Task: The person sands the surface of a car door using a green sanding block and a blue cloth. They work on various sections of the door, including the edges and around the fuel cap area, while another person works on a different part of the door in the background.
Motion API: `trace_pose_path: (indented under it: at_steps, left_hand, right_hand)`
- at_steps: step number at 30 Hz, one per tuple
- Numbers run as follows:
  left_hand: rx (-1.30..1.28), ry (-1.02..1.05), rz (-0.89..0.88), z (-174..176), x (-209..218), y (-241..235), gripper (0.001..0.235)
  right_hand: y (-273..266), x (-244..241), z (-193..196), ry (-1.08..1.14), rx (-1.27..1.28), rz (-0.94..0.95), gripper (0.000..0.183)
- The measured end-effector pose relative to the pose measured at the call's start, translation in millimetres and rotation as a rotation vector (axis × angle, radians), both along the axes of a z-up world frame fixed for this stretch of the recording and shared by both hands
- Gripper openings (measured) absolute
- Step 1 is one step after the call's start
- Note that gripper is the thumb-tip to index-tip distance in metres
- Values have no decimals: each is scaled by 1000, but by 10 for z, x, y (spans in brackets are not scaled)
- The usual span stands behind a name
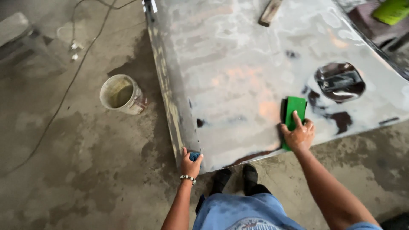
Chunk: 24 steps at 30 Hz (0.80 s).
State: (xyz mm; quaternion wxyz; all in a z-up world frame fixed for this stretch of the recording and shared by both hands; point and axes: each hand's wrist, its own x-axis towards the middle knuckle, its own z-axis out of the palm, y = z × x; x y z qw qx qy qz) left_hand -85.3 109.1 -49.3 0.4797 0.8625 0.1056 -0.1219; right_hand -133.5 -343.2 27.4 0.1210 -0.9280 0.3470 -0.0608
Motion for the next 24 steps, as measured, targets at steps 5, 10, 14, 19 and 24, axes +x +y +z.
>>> trace_pose_path:
  at_steps: [5, 10, 14, 19, 24]
  left_hand:
    - [69, -78, 17, -253, 4, -104, 52]
    - [91, -149, -25, -213, -180, -29, 54]
    - [-44, -101, -70, -84, -32, 126, 55]
    - [-212, 3, -72, 73, 29, 263, 52]
    - [-128, -100, -177, 72, 5, 331, 50]
  right_hand:
    - [404, 319, -63, -90, -55, 105, 84]
    - [828, 450, 50, -153, -21, 174, 88]
    - [708, 501, 27, -182, 81, 178, 79]
    - [583, 345, 172, -298, 233, 192, 75]
    - [266, 103, -36, -147, 207, -84, 76]
